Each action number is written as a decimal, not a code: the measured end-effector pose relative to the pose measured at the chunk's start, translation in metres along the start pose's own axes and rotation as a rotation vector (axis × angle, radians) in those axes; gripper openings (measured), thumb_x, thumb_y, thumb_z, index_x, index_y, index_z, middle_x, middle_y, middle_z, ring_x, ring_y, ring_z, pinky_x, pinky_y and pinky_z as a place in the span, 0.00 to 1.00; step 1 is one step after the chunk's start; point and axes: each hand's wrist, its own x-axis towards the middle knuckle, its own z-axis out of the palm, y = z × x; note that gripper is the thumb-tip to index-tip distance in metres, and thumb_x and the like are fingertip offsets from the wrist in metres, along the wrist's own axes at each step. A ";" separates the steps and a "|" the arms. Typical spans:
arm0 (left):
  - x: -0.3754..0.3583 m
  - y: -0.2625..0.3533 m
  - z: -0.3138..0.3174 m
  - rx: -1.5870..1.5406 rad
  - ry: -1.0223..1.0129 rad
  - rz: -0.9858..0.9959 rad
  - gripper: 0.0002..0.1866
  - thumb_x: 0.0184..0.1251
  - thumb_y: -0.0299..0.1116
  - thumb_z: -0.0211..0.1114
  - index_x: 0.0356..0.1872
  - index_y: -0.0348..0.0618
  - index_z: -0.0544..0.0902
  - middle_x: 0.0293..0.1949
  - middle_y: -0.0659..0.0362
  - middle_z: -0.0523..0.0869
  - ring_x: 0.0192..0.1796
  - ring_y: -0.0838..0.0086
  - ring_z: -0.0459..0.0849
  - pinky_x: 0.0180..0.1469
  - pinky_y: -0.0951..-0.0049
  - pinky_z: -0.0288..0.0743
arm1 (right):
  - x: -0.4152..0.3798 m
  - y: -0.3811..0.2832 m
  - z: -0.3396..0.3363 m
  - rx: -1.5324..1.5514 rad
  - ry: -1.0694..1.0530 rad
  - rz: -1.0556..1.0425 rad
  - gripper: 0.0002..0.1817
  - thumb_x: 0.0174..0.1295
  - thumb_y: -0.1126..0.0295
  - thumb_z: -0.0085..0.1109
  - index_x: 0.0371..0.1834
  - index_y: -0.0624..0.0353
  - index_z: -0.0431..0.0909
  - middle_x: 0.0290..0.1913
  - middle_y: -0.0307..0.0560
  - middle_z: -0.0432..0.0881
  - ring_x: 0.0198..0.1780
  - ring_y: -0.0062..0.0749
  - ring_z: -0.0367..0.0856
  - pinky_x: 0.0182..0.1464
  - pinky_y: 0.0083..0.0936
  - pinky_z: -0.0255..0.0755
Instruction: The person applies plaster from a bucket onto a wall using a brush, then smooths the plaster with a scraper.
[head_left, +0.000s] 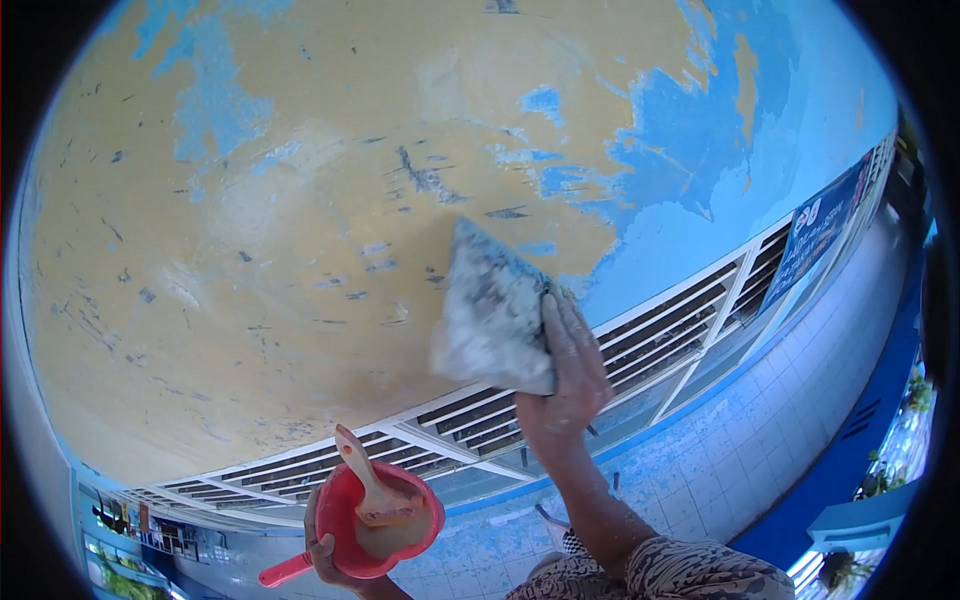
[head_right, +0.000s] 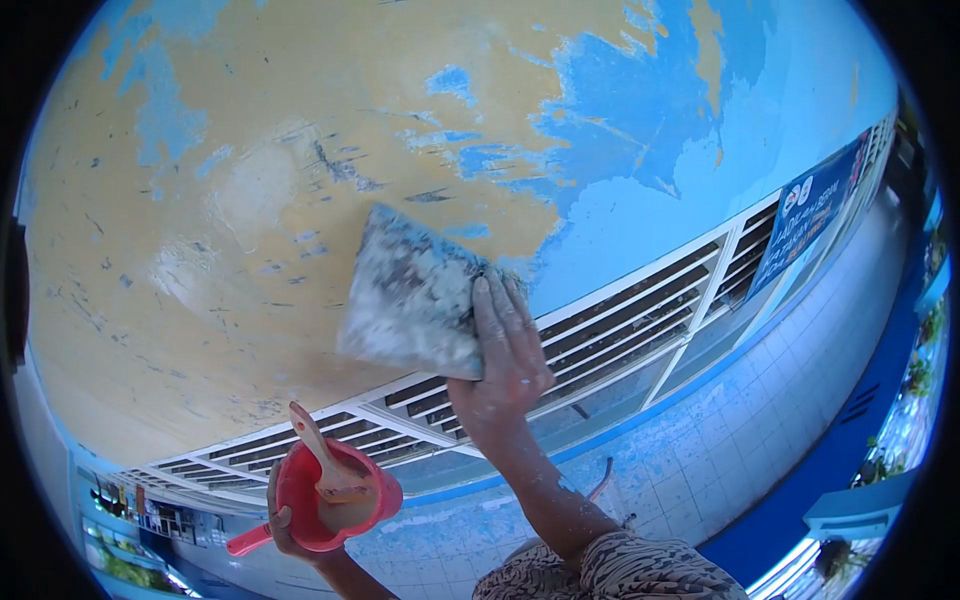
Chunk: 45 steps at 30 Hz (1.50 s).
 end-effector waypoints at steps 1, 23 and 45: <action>-0.001 -0.002 -0.002 -0.005 0.010 -0.002 0.40 0.59 0.47 0.53 0.69 0.27 0.70 0.65 0.38 0.77 0.67 0.47 0.78 0.68 0.49 0.76 | 0.010 0.001 -0.012 0.044 -0.026 0.151 0.20 0.61 0.73 0.69 0.56 0.68 0.83 0.53 0.58 0.88 0.56 0.52 0.87 0.58 0.41 0.81; 0.071 -0.013 0.080 -0.037 0.127 0.152 0.43 0.55 0.43 0.59 0.69 0.19 0.68 0.62 0.32 0.79 0.64 0.42 0.80 0.70 0.46 0.74 | -0.022 0.115 -0.027 0.778 0.149 0.816 0.30 0.55 0.85 0.74 0.61 0.70 0.71 0.52 0.51 0.83 0.49 0.30 0.85 0.53 0.27 0.81; 0.068 -0.011 0.087 -0.004 0.228 0.130 0.43 0.58 0.43 0.57 0.72 0.21 0.65 0.67 0.32 0.74 0.69 0.41 0.75 0.73 0.44 0.70 | -0.034 0.106 -0.023 0.312 -0.064 0.516 0.19 0.70 0.67 0.65 0.61 0.63 0.84 0.62 0.60 0.66 0.62 0.51 0.71 0.65 0.41 0.65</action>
